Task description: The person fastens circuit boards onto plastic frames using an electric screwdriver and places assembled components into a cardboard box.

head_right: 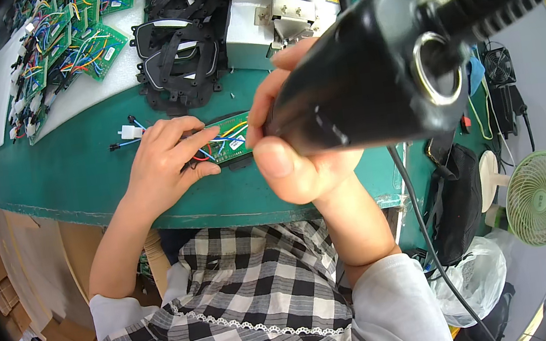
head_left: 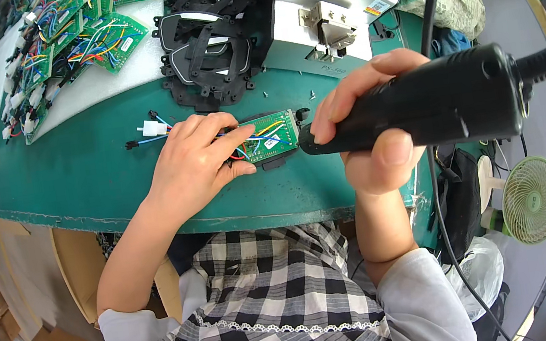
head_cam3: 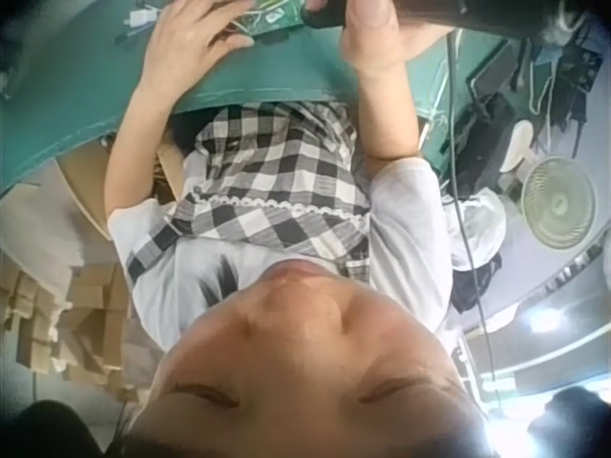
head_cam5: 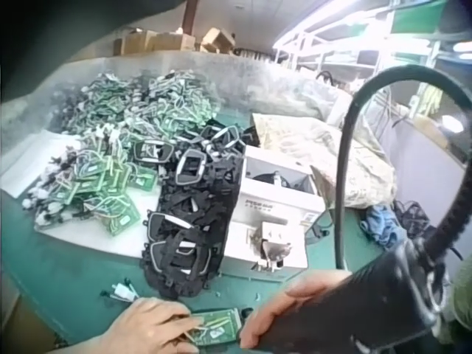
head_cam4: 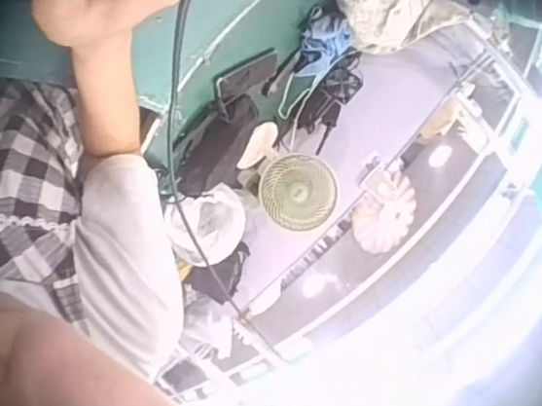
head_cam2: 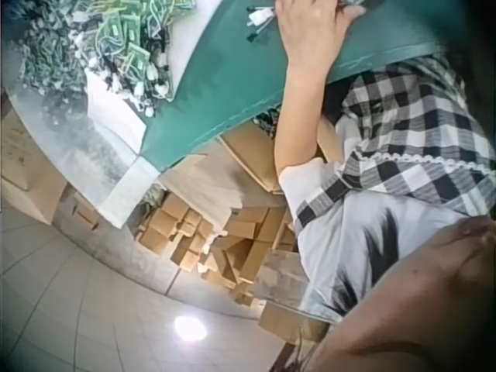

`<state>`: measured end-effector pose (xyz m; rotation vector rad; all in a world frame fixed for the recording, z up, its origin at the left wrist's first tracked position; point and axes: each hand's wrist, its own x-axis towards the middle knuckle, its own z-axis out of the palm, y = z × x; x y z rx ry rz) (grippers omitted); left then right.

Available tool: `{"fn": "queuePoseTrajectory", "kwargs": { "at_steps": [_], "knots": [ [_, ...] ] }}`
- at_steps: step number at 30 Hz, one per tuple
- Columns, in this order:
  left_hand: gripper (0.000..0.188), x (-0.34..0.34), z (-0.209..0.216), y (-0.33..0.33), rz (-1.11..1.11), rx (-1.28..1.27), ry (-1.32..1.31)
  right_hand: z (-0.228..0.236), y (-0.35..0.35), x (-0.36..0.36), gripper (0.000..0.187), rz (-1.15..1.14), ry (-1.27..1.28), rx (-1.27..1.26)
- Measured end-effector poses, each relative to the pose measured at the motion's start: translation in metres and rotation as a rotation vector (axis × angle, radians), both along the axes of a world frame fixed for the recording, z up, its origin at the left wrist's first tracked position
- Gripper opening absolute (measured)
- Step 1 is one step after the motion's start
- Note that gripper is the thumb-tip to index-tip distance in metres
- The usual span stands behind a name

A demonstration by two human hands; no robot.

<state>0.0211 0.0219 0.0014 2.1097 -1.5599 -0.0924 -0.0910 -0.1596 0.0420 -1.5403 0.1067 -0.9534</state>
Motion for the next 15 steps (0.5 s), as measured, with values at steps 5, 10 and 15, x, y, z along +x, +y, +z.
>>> {"fn": "queuePoseTrajectory", "kwargs": {
  "at_steps": [5,10,15],
  "knots": [
    [0.050,0.000,0.001,-0.001,-0.008,0.014,0.029,0.001,-0.010,0.001,0.074,0.120,-0.014,-0.005],
    [0.056,-0.001,-0.004,0.001,-0.075,-0.053,0.032,0.046,-0.054,0.021,0.065,-0.135,-0.300,-0.009],
    [0.057,-0.002,-0.001,0.000,0.054,-0.055,0.033,0.060,-0.079,0.044,0.060,-0.263,-0.317,-0.221]
  ]
}}
